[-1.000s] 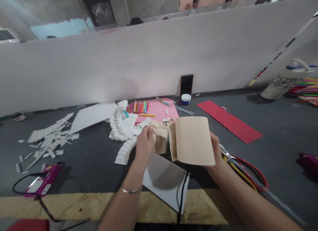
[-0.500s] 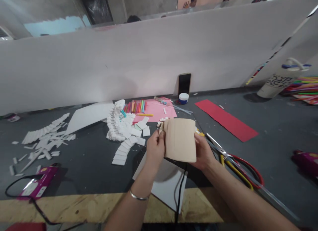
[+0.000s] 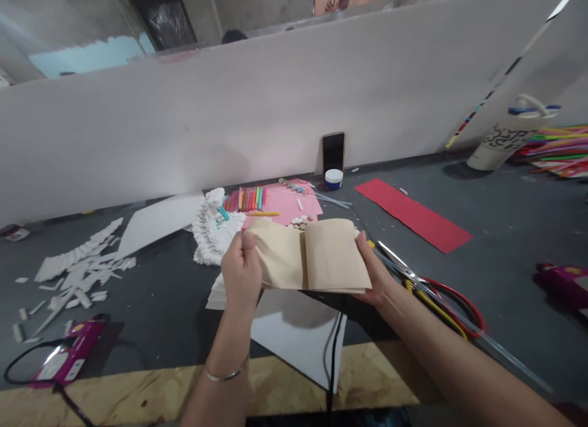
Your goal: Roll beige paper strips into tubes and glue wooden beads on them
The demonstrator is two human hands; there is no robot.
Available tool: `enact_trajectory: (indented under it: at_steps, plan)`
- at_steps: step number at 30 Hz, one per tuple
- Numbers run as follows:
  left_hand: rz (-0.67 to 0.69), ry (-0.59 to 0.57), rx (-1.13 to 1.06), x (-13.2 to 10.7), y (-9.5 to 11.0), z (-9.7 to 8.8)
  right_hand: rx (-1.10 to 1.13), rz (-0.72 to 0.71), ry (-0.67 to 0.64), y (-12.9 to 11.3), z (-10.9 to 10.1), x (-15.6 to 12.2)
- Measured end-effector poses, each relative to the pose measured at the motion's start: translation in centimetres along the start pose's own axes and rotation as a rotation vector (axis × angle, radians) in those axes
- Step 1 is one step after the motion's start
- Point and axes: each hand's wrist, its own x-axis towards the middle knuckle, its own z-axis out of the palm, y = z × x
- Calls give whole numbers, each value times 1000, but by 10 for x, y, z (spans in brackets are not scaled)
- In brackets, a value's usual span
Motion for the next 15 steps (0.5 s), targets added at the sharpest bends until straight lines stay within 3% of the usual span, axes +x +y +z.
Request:
enact_trajectory:
  at_steps: [7,15]
  plan:
    - [-33,64,147,11,-12,-20,-108,53,115,9,-4,-2]
    - [-206,156,192,12,-51,-12,-58,-93,102,-6,7,-5]
